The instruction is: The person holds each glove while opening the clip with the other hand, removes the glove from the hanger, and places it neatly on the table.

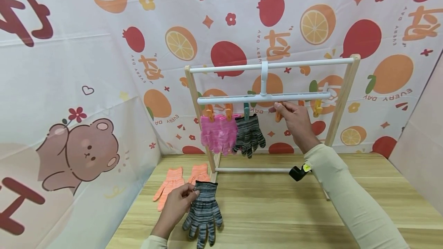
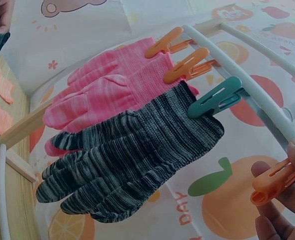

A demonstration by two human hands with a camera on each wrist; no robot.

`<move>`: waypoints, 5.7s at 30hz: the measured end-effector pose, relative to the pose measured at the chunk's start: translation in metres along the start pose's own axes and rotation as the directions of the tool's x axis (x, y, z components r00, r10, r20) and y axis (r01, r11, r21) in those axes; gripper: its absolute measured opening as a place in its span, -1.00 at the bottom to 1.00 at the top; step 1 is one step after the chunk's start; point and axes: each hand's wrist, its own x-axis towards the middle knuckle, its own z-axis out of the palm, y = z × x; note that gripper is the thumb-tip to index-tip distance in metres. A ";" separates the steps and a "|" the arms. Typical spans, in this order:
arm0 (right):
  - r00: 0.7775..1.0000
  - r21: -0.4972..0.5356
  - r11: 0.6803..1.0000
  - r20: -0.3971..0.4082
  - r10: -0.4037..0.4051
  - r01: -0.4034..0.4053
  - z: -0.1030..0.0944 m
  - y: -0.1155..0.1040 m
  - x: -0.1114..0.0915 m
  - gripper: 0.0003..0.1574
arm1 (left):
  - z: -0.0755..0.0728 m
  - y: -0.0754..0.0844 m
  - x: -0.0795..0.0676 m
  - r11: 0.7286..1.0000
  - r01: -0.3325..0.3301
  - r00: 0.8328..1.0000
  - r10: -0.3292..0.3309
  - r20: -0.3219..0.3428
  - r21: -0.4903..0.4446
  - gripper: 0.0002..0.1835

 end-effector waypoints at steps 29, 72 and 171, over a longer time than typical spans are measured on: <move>1.000 0.019 1.000 -0.005 -0.015 0.015 0.002 -0.001 0.001 -0.54 | 0.000 -0.032 -0.003 0.986 0.053 0.997 -0.060 0.038 0.157 -0.88; 0.997 0.006 0.997 -0.028 0.077 -0.077 0.001 -0.002 0.002 -0.36 | -0.003 -0.036 -0.011 0.806 0.071 0.995 -0.097 0.012 0.588 -0.83; 0.982 0.013 0.997 0.169 0.079 -0.082 0.059 -0.007 0.012 -0.56 | 0.099 0.173 0.097 0.915 -0.387 0.909 0.399 -0.121 0.115 -0.82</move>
